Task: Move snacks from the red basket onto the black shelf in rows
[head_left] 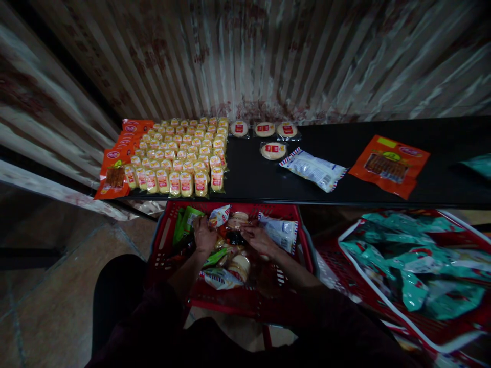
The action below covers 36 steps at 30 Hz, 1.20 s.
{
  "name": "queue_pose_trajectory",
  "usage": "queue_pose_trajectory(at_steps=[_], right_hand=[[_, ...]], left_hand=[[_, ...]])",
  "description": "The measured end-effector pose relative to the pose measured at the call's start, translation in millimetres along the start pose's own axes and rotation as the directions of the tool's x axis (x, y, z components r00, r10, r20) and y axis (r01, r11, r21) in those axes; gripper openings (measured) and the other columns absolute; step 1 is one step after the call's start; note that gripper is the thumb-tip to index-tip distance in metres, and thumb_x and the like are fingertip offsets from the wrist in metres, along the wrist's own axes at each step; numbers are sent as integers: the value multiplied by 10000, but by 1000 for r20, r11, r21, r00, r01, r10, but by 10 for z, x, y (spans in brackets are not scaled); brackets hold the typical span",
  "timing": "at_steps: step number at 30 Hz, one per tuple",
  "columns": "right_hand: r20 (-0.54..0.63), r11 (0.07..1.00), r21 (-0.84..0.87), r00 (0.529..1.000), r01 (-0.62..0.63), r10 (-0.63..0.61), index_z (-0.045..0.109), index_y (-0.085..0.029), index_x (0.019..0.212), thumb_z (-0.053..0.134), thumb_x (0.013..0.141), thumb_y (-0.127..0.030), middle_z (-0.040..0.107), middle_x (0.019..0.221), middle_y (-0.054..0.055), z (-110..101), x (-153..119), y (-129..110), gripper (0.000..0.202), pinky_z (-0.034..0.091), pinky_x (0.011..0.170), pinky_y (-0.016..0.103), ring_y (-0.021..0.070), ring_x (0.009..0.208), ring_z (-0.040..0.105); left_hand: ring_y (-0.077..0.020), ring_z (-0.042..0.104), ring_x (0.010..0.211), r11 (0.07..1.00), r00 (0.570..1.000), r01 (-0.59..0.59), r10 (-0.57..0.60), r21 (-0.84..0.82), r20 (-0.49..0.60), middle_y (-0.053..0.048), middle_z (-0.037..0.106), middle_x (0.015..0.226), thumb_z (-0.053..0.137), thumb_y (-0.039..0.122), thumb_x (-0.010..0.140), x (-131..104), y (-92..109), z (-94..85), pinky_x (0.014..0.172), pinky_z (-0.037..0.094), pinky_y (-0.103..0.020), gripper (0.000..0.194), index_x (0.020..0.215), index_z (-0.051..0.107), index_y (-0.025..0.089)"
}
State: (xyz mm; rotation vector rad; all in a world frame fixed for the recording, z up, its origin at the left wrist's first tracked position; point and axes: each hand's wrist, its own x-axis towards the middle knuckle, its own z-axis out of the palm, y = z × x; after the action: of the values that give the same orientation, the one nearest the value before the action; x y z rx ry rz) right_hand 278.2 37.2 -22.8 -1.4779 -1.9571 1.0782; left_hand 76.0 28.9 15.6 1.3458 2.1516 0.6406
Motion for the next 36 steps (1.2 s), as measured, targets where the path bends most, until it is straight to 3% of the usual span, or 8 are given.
queue_pose_trajectory(at_steps=[3,6,9,11,14,19,28,36], right_hand=[[94,988,40,985,-147,143,741,-196,836,462,846,-263,756,893,52,-97,-2,-26,287,557,712,305,188,775,701],[126,970,-5,962,-243,242,747,-178,829,459,837,-268,757,842,54,-170,-21,-45,301,534,692,272,177,729,689],[137,977,-11,968,-213,212,750,-189,850,464,817,-227,755,884,40,-184,-60,-46,290,523,756,271,179,790,687],[136,983,-15,974,-182,182,751,-198,856,463,801,-202,754,894,32,-173,-86,-46,293,519,789,283,184,810,685],[146,990,10,980,-140,137,747,-209,855,446,796,-192,751,912,22,-151,-109,-53,308,518,808,296,177,803,683],[159,992,52,982,-116,107,742,-201,845,455,782,-188,753,878,22,-131,-124,-82,294,524,797,289,170,803,678],[221,995,97,975,-7,-14,735,-184,874,458,768,-206,738,917,49,-176,-239,-259,298,505,832,307,191,864,676],[29,946,154,958,-286,285,649,-182,945,493,748,-269,702,955,57,-15,-199,-111,267,522,789,337,202,856,661]], left_hand=[[-210,469,1221,985,979,-175,174,1,-109,-122,544,1265,457,16,732,-117,109,-19,1066,352,-348,478,1181,561,142],[-165,572,1075,959,958,-270,276,-80,73,-67,640,1111,413,15,758,-251,223,69,990,420,-295,417,1078,621,182],[-193,571,1106,984,953,-179,177,-13,246,-96,629,1179,464,55,770,-320,299,200,991,417,-313,423,1157,595,162],[-211,555,1142,989,943,-139,117,48,313,-115,607,1230,491,89,781,-328,314,269,999,410,-328,456,1228,555,158],[-200,505,1210,971,917,-223,180,83,356,-100,584,1270,496,86,778,-319,288,332,1046,367,-312,470,1236,560,169],[-212,450,1249,945,895,-309,251,107,368,-102,564,1276,528,71,741,-294,216,399,1056,363,-319,508,1235,580,178],[-222,507,1123,981,961,-191,177,46,215,-112,540,1120,563,49,714,-471,61,426,1010,395,-372,334,1030,619,144],[-203,527,1062,978,968,-195,203,-69,148,-84,501,1104,541,0,709,-642,-119,515,978,423,-380,349,1005,594,177]])
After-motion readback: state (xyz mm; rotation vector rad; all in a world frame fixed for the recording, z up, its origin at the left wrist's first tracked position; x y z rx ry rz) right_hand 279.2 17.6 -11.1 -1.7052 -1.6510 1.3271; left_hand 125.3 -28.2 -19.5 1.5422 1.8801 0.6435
